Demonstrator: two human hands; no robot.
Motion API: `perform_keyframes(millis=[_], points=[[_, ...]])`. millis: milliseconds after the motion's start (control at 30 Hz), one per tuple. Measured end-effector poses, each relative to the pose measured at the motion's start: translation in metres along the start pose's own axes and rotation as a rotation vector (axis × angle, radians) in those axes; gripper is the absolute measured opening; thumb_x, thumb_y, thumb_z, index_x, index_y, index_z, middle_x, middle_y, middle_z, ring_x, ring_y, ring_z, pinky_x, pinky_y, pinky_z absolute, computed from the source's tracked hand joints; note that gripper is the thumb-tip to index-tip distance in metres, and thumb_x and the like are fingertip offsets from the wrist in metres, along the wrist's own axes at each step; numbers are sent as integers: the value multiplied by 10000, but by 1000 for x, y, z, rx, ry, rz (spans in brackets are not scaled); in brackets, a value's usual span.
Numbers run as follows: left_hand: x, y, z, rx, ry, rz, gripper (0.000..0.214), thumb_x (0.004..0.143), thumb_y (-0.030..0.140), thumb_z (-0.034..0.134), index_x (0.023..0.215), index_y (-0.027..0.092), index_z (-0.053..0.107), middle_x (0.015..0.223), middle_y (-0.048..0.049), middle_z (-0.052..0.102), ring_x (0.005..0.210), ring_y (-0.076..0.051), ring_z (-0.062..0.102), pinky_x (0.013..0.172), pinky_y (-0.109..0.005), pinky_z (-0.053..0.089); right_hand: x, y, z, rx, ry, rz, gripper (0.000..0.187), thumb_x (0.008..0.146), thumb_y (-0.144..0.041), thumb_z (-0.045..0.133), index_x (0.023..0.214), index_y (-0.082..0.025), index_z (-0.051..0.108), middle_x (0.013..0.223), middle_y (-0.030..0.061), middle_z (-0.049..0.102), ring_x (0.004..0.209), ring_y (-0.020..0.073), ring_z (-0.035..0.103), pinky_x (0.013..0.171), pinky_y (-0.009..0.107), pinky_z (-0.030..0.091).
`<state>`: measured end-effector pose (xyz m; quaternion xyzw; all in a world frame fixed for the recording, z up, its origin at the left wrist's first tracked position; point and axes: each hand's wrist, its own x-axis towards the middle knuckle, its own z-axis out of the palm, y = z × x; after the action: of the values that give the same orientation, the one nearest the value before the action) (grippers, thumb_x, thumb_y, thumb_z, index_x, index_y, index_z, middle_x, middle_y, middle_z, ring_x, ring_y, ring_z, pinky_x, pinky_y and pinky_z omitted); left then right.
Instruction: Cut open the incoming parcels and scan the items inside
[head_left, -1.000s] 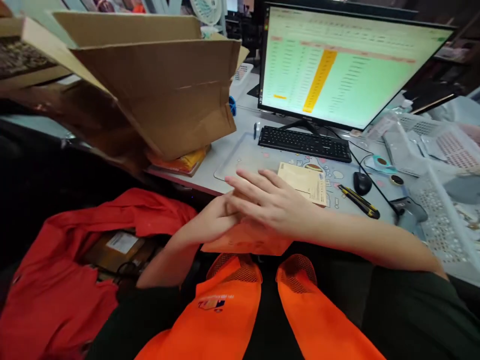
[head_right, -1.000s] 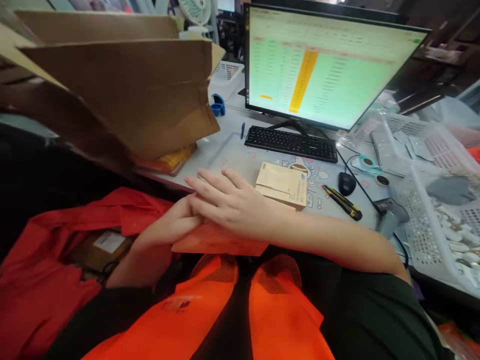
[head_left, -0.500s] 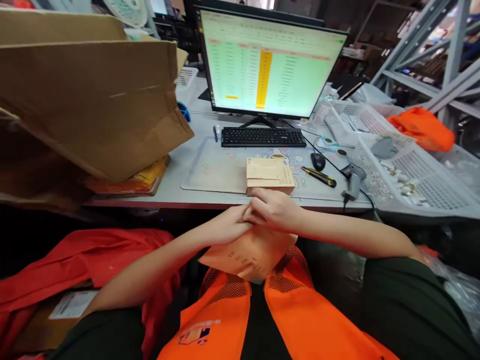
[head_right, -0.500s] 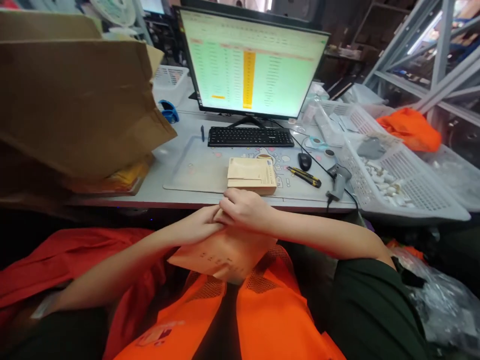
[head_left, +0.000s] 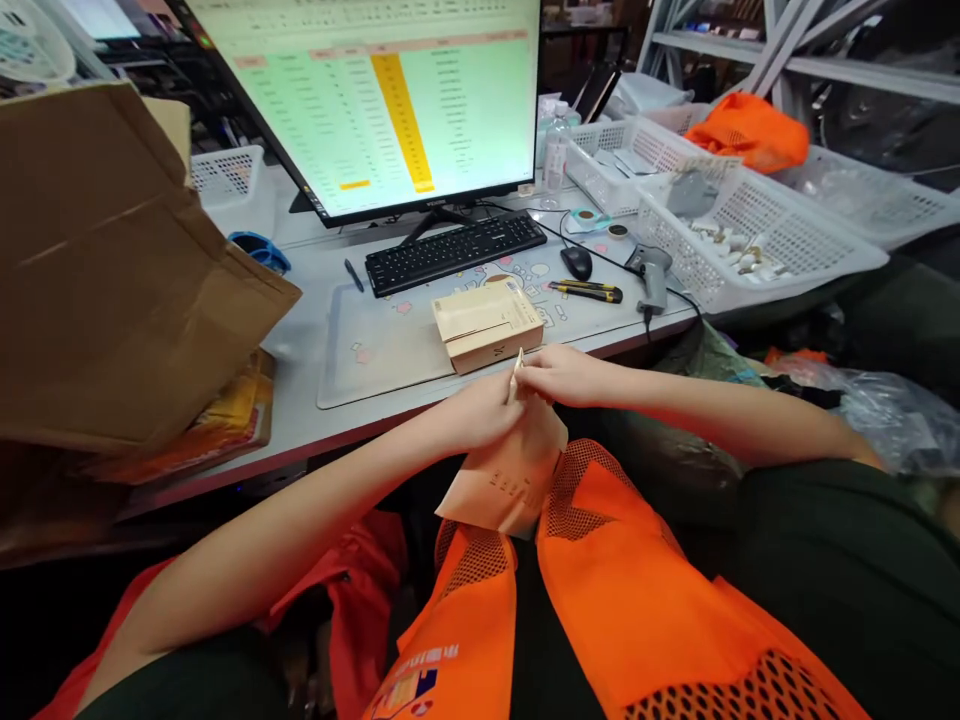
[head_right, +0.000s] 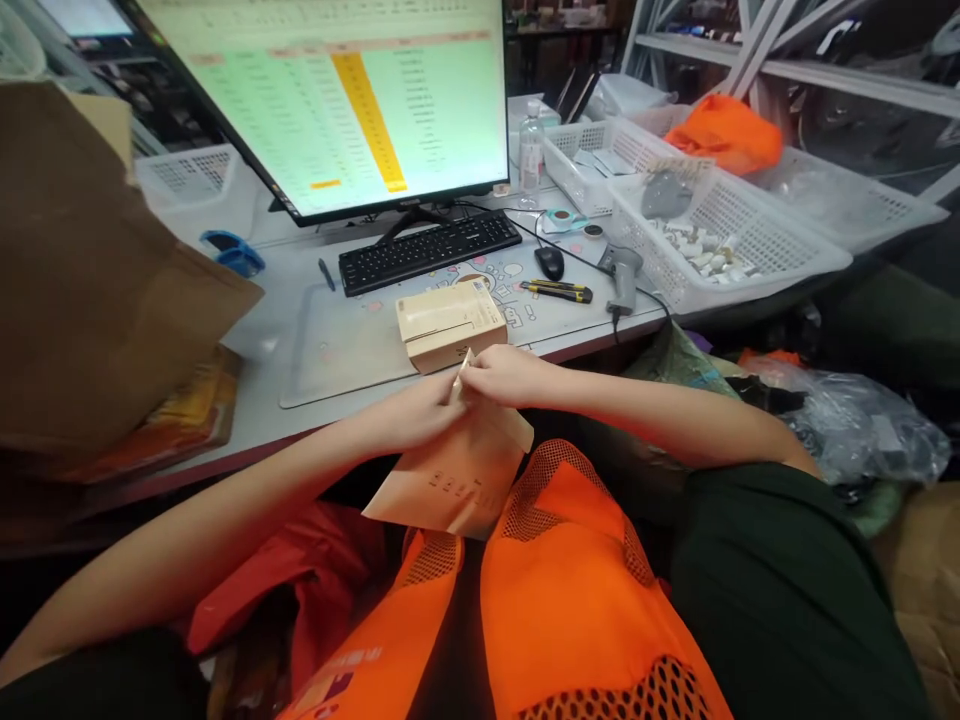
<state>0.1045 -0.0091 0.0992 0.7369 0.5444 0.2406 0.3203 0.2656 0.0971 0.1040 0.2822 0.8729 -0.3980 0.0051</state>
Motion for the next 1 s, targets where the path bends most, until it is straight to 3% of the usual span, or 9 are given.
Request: perform_keyframes(millis=[133, 300, 400, 500, 600, 700, 800, 1000], points=[[9, 5, 6, 38, -34, 18, 208, 936, 217, 416, 1018, 205, 607, 1147, -95, 735, 1067, -267, 693, 1001, -429, 567, 4, 12, 3, 351, -21, 48, 340, 963, -115, 447, 694, -152, 652, 660, 24, 655, 574, 131, 594, 597, 252, 471], [4, 9, 4, -16, -31, 8, 205, 993, 338, 427, 983, 206, 583, 1062, -79, 733, 971, -255, 684, 923, -405, 576, -1, 22, 15, 432, 106, -89, 337, 915, -134, 469, 621, -172, 628, 617, 15, 656, 607, 130, 606, 644, 237, 484], [-6, 6, -7, -96, -45, 17, 268, 992, 379, 464, 1081, 186, 627, 1129, -84, 749, 1044, -261, 696, 963, -384, 573, -5, 29, 16, 512, 94, -191, 284, 908, -198, 484, 679, -176, 651, 640, 15, 670, 615, 138, 594, 662, 256, 484], [-15, -1, -19, -200, -39, -97, 408, 954, 438, 548, 1235, 159, 646, 1217, -105, 760, 1113, -300, 709, 944, -384, 591, -6, 35, 11, 563, 71, -275, 287, 935, -306, 496, 725, -180, 645, 693, 34, 688, 651, 152, 582, 685, 285, 481], [-19, -3, -23, -214, -5, -157, 473, 941, 441, 573, 1304, 145, 640, 1277, -129, 756, 1173, -333, 709, 972, -414, 595, -3, 36, 6, 372, 134, -305, 454, 984, -552, 539, 705, -196, 586, 689, 24, 641, 668, 160, 556, 662, 296, 422], [-17, 2, -14, -144, 91, -107, 451, 990, 413, 530, 1349, 153, 615, 1381, -156, 717, 1248, -337, 690, 1095, -465, 546, -1, 29, 8, 87, 213, -237, 572, 911, -728, 651, 702, -209, 533, 677, -4, 594, 649, 149, 504, 620, 289, 317], [-13, 11, -2, -92, 172, -85, 402, 1039, 369, 468, 1368, 160, 570, 1366, -171, 713, 1188, -316, 713, 1081, -475, 554, 0, 22, 14, -52, 286, -210, 593, 953, -739, 612, 705, -212, 506, 703, 3, 599, 674, 152, 505, 635, 290, 293], [-3, 15, 12, 21, 268, -151, 478, 1039, 300, 449, 1480, 120, 496, 1384, -222, 699, 1241, -365, 712, 1074, -513, 566, 4, 34, 23, -215, 585, -300, 533, 1112, -616, 364, 786, -221, 513, 734, 35, 615, 667, 168, 507, 659, 310, 305]])
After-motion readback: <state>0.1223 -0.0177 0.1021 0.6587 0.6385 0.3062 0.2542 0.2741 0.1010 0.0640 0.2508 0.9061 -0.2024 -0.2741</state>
